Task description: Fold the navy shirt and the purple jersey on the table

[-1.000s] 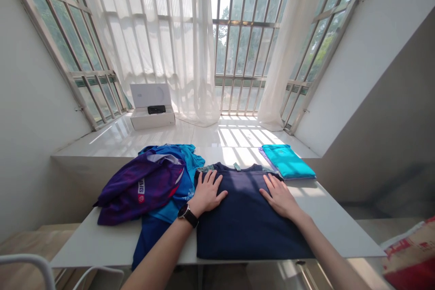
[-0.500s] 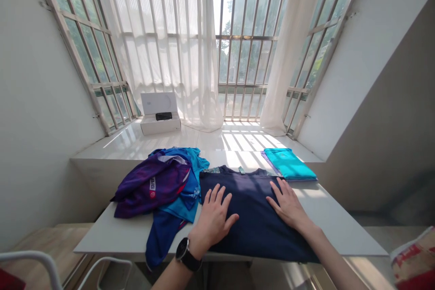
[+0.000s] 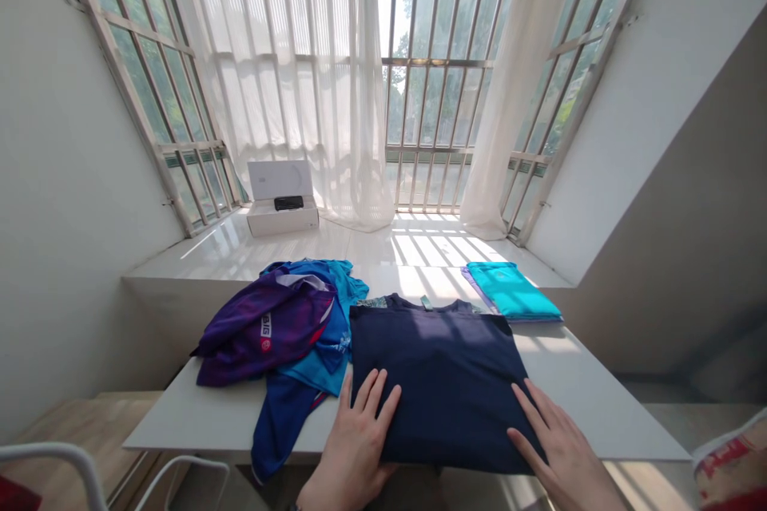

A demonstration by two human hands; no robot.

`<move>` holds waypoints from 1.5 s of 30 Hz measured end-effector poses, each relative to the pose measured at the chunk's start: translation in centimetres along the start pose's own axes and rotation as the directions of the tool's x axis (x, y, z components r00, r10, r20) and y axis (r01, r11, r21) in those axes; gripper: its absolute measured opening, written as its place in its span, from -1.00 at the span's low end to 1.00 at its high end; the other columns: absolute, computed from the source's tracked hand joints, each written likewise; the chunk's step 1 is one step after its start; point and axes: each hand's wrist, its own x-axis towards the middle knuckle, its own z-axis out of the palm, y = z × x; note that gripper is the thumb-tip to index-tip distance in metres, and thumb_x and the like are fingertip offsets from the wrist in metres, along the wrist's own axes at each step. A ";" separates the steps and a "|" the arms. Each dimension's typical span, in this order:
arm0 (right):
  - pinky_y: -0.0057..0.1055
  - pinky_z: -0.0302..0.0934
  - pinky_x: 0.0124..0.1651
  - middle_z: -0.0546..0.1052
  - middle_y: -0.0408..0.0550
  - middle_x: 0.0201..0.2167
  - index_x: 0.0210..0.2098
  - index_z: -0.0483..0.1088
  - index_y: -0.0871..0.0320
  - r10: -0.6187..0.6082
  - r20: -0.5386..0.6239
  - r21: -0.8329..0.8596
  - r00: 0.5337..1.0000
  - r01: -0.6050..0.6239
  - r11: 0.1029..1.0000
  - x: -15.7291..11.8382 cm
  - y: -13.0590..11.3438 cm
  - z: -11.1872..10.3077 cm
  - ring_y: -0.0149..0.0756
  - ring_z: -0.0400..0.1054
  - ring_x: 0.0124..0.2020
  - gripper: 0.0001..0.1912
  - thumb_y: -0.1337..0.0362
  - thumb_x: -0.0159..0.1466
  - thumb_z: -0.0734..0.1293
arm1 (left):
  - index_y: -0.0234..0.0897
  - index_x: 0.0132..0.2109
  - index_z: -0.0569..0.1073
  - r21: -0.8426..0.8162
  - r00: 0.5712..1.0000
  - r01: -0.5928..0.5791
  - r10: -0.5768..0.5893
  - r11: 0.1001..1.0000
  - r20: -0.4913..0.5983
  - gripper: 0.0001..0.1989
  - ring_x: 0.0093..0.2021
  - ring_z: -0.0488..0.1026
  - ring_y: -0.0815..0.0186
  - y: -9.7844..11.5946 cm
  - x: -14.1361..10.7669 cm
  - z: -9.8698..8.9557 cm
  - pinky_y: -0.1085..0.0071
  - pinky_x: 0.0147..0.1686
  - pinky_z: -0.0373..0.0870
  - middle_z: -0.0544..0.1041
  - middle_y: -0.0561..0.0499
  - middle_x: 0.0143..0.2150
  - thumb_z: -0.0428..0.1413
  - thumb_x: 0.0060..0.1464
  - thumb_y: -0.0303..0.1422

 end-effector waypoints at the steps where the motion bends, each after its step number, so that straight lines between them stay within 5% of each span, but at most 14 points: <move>1: 0.10 0.06 0.40 0.18 0.03 0.44 0.40 0.16 0.05 0.005 -0.008 -0.001 1.000 -0.005 1.000 0.0 -0.1 0.1 0.04 0.09 0.41 -0.25 -0.21 0.37 0.11 | -0.11 0.47 0.06 0.005 1.000 0.003 -0.003 1.000 -0.009 -0.04 0.46 0.00 -0.16 0.0 -0.2 0.2 -0.31 0.37 -0.19 0.05 -0.22 0.49 0.30 -0.02 -0.31; 5: 0.14 0.06 0.40 0.18 0.02 0.43 0.40 0.18 0.05 0.025 0.019 -0.007 0.999 -0.025 1.000 0.1 0.1 0.5 0.06 0.10 0.41 -0.24 -0.22 0.36 0.11 | -0.10 0.45 0.11 0.042 0.996 0.030 -0.026 0.999 -0.089 -0.02 0.43 0.06 -0.22 -0.7 -1.2 1.8 -0.32 0.32 0.01 0.10 -0.23 0.48 0.29 -0.10 -0.43; 12: 0.13 0.09 0.38 0.19 0.03 0.43 0.40 0.17 0.04 -0.003 0.037 -0.014 0.999 0.003 1.000 0.1 1.0 0.8 0.04 0.13 0.40 -0.27 -0.19 0.37 0.13 | -0.13 0.41 0.17 0.115 0.963 -0.028 0.058 0.993 -0.263 -0.13 0.38 0.19 -0.05 -2.7 -3.2 3.1 0.00 0.26 0.31 0.23 -0.15 0.43 0.23 -0.05 -0.54; 17: 0.13 0.23 0.28 0.16 0.08 0.44 0.39 0.19 0.06 -0.024 -0.085 -0.018 0.996 0.023 1.000 -1.3 0.7 0.7 0.12 0.17 0.37 -0.30 -0.13 0.38 0.14 | -0.18 0.41 0.17 0.218 0.949 -0.078 0.139 0.973 -0.282 -0.13 0.35 0.25 -0.02 -3.3 -3.3 3.2 0.07 0.22 0.35 0.27 -0.21 0.40 0.26 -0.04 -0.47; 25: 0.13 0.28 0.24 0.29 0.06 0.37 0.31 0.32 0.02 -0.079 -0.045 0.014 0.996 0.080 0.997 -1.6 1.4 -0.3 0.21 0.19 0.35 -0.27 -0.17 0.26 0.30 | -0.16 0.44 0.11 0.242 0.964 -0.062 0.121 0.968 -0.239 -0.15 0.40 0.19 0.01 -3.0 -3.3 3.2 0.11 0.29 0.26 0.19 -0.15 0.45 0.19 0.03 -0.48; 30: 0.18 0.09 0.37 0.20 0.07 0.42 0.25 0.38 0.05 -0.036 -0.079 0.164 0.996 0.048 0.985 -0.7 -4.3 -2.6 0.19 0.00 0.43 -0.35 -0.18 0.31 0.24 | -0.11 0.43 0.12 0.095 0.987 -0.059 0.073 0.994 -0.142 -0.17 0.41 0.17 0.03 -2.1 -3.4 1.3 0.08 0.33 0.24 0.13 -0.08 0.48 0.17 0.04 -0.50; 36: -0.02 0.24 0.31 0.38 0.04 0.30 0.13 0.48 -0.01 -0.165 0.033 0.386 0.986 0.140 0.912 0.8 -11.6 -4.3 0.07 0.23 0.33 -0.55 -0.04 0.36 0.27 | -0.10 0.33 0.28 -0.074 0.986 -0.019 0.006 0.997 -0.166 -0.19 0.39 0.21 0.09 -1.5 -3.9 1.0 0.06 0.33 0.28 0.27 -0.03 0.41 0.09 -0.08 -0.68; 41: -0.19 0.40 0.06 0.59 0.07 -0.02 0.00 0.50 0.07 -0.175 0.088 0.521 0.981 0.104 0.847 5.8 -14.9 -6.7 -0.08 0.50 -0.03 -0.66 0.06 0.38 0.24 | -0.16 0.16 0.44 -0.207 0.963 -0.005 -0.051 0.978 -0.266 -0.37 0.31 0.32 0.11 -1.4 -4.5 0.9 0.07 0.26 0.40 0.45 -0.07 0.24 0.04 -0.05 -0.71; 45: -0.32 0.34 -0.20 0.61 -0.02 -0.29 -0.12 0.51 0.12 -0.241 0.155 0.541 0.958 0.122 0.832 11.7 -20.1 -7.9 -0.21 0.49 -0.30 -0.70 0.10 0.40 0.22 | -0.18 0.10 0.46 -0.293 0.942 -0.009 -0.090 0.956 -0.322 -0.42 0.31 0.32 0.11 -1.4 -4.5 1.0 0.03 0.25 0.40 0.45 -0.10 0.21 -0.03 -0.02 -0.73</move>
